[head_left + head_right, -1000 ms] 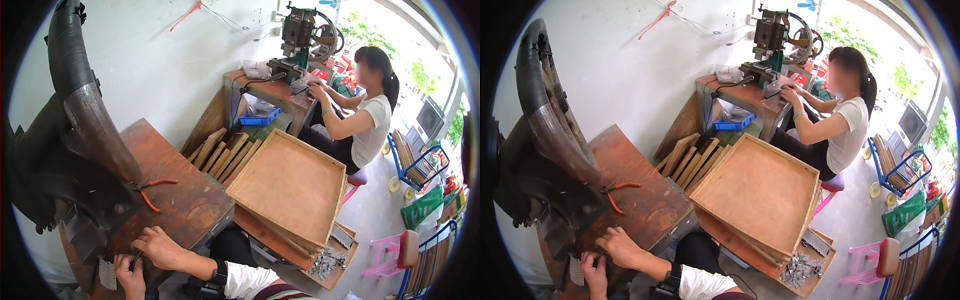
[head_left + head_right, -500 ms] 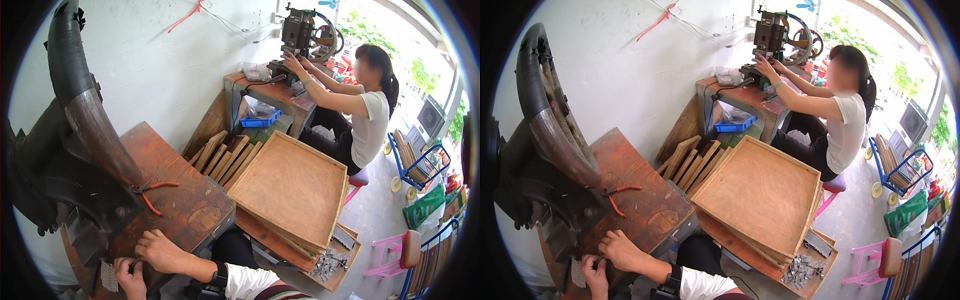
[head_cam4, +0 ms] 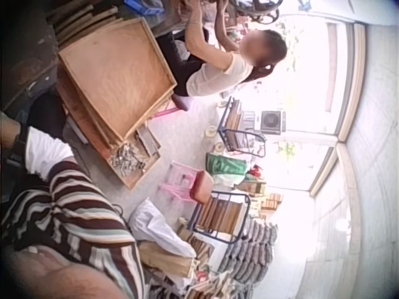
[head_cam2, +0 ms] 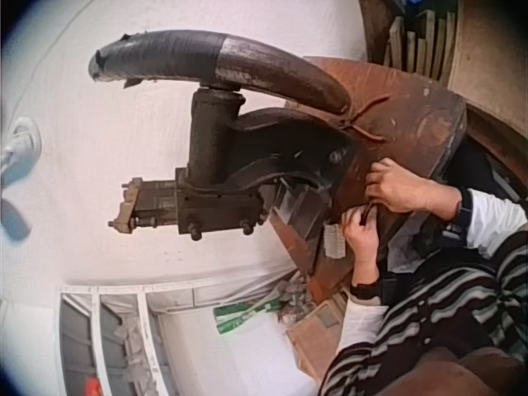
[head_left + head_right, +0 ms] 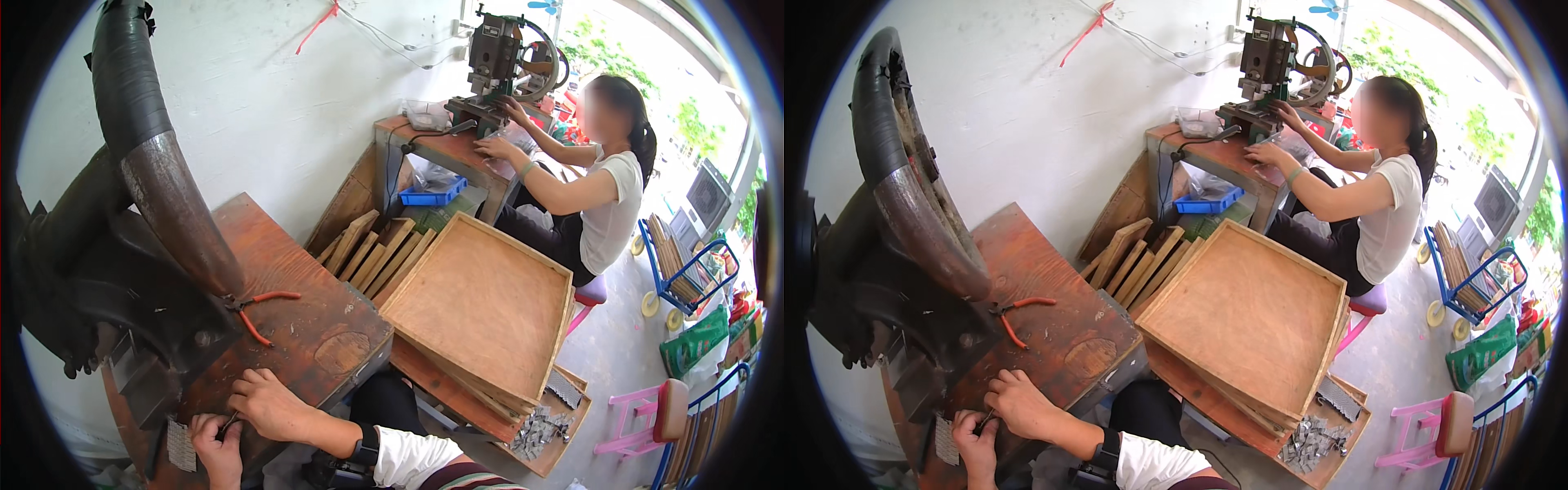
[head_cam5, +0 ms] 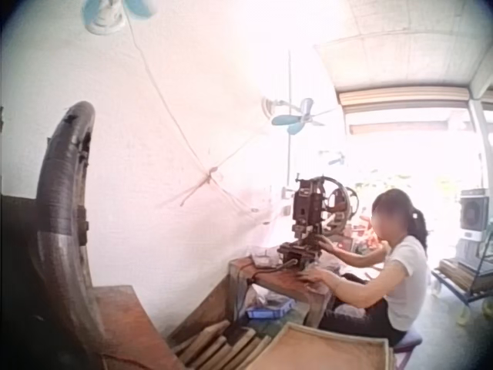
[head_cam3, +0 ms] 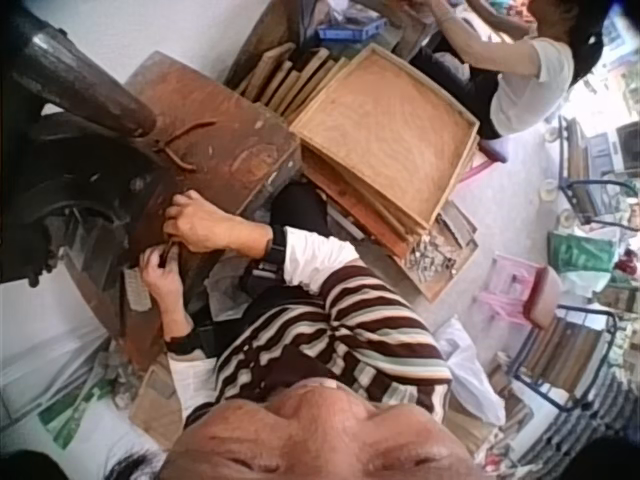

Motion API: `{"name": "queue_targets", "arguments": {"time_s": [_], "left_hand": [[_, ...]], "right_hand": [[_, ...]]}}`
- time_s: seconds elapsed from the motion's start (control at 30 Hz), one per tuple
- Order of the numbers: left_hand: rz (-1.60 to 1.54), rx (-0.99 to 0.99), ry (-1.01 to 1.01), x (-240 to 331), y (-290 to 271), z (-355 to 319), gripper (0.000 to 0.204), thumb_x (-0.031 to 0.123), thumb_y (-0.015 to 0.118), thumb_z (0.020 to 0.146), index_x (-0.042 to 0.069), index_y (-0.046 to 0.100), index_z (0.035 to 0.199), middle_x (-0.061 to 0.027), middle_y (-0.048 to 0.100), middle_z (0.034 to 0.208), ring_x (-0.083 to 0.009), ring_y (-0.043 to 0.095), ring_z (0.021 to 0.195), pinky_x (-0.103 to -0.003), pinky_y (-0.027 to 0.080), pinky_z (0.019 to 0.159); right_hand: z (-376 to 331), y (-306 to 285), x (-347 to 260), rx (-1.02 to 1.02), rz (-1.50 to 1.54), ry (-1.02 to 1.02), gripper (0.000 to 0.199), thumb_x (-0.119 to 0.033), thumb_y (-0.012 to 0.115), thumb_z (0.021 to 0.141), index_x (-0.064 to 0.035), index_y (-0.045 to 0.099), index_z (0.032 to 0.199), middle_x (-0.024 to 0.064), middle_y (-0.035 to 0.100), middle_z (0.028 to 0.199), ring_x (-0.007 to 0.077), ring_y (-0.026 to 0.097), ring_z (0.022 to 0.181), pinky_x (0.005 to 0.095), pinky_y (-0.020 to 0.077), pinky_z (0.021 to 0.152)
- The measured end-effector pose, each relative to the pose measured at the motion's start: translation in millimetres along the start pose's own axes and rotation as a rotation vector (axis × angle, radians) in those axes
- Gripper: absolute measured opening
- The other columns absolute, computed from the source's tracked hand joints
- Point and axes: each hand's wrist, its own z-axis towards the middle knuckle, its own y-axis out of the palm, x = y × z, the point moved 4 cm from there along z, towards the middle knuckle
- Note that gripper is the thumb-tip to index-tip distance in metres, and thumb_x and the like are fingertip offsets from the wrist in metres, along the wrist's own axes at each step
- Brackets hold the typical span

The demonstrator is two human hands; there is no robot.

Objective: The person operates a manual press machine to cut small metal strips into individual pieces. They load the strips into the press, turn the wheel to activate the cutting mechanism, and then remove the cut pieces. The person also uses pliers to adjust the metal strips and places the finished pieces into a wooden tray.

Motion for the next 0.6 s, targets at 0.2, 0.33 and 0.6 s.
{"name": "queue_targets", "arguments": {"time_s": [0.2, 0.33, 0.6], "left_hand": [[-0.010, 0.003, 0.010, -3.4, -0.3, 1.1, 0.017, -0.001, 0.073, 0.063, 0.000, 0.059, 0.073, -0.0095, 0.058, 0.075, -0.0281, 0.052, 0.076, -0.038, 0.041, 0.073], [-0.069, 0.016, 0.008, -6.9, 1.0, -0.6, 0.017, 0.000, 0.074, 0.064, 0.000, 0.060, 0.074, -0.0090, 0.058, 0.074, -0.0283, 0.052, 0.077, -0.039, 0.041, 0.074], [-0.017, -0.013, 0.022, -3.2, -0.9, -0.7, 0.018, 0.001, 0.074, 0.061, 0.001, 0.063, 0.075, -0.0090, 0.059, 0.075, -0.0285, 0.053, 0.078, -0.038, 0.041, 0.076]], "right_hand": [[1.4, -0.9, -1.4, 0.054, -0.011, -0.007, 0.013, -0.008, 0.065, 0.070, -0.0045, 0.064, 0.083, 0.0091, 0.057, 0.095, 0.0274, 0.050, 0.098, 0.0372, 0.0382, 0.084], [1.0, -5.5, -1.1, 0.001, -0.017, -0.011, 0.014, -0.011, 0.067, 0.072, -0.0052, 0.064, 0.084, 0.0079, 0.056, 0.097, 0.0271, 0.049, 0.101, 0.0376, 0.0381, 0.085], [-0.2, -1.5, 0.4, 0.000, 0.024, -0.009, 0.011, -0.014, 0.068, 0.076, -0.0060, 0.066, 0.083, 0.0064, 0.056, 0.098, 0.0262, 0.048, 0.101, 0.0380, 0.0377, 0.085]]}}
